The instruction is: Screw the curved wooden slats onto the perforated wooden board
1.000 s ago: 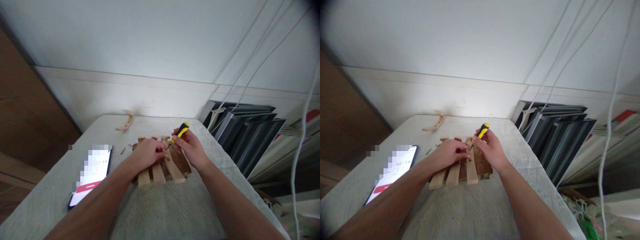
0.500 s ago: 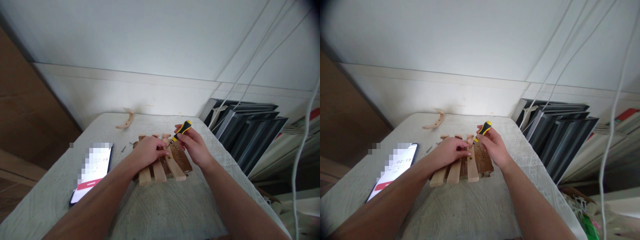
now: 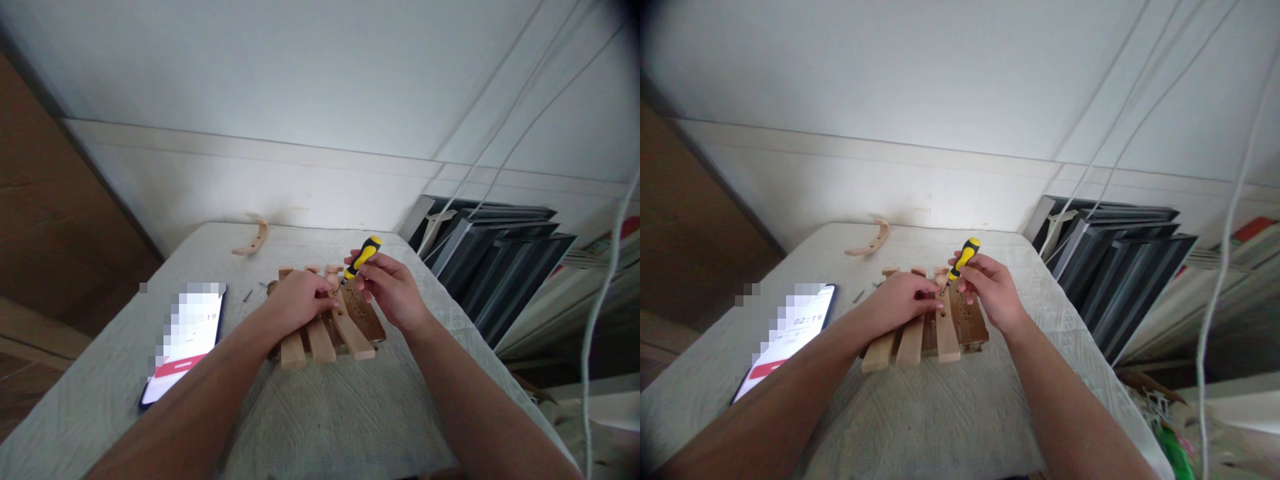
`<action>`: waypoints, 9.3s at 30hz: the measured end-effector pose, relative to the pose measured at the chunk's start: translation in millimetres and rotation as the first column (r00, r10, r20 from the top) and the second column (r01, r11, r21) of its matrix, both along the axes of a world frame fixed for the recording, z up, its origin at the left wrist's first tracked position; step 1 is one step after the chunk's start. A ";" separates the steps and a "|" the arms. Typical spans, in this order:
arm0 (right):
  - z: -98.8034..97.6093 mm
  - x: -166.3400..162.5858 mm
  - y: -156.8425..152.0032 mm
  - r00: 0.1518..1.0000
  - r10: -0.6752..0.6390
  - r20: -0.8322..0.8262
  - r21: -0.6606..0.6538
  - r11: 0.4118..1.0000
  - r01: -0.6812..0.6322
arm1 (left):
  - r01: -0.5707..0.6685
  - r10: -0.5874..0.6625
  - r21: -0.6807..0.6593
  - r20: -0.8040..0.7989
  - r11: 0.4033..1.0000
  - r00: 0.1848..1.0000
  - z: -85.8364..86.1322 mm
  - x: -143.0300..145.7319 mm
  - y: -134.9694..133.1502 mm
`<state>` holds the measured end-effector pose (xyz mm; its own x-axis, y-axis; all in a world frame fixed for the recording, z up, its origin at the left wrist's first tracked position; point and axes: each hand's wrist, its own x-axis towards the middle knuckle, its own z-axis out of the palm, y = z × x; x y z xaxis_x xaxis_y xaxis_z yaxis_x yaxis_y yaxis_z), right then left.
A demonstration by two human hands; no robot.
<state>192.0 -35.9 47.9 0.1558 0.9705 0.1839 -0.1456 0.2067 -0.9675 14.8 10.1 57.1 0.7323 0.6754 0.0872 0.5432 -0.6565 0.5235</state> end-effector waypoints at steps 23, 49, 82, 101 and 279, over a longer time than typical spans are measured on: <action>-2.0 -4.7 -1.5 1.000 -0.009 0.027 0.019 1.000 0.008 | 0.013 -0.013 0.015 -0.001 1.000 1.000 2.5 -0.6 -0.8; -8.0 -3.6 -2.0 0.982 -0.033 0.185 0.077 0.997 0.018 | 0.024 -0.025 0.036 0.028 0.999 0.999 -1.9 -1.8 0.1; -2.3 5.8 -2.8 0.975 -0.050 0.216 -0.076 0.995 0.068 | 0.001 -0.001 0.009 0.014 1.000 1.000 2.2 -0.9 -0.9; -2.5 8.0 0.0 0.948 -0.065 0.312 -0.015 0.997 0.073 | -0.020 0.020 -0.008 0.020 1.000 1.000 2.9 -1.2 -2.1; 2.5 2.1 -7.3 0.721 -0.187 0.667 0.126 0.982 0.138 | -0.014 0.013 -0.029 -0.023 0.999 1.000 3.2 -0.4 -2.3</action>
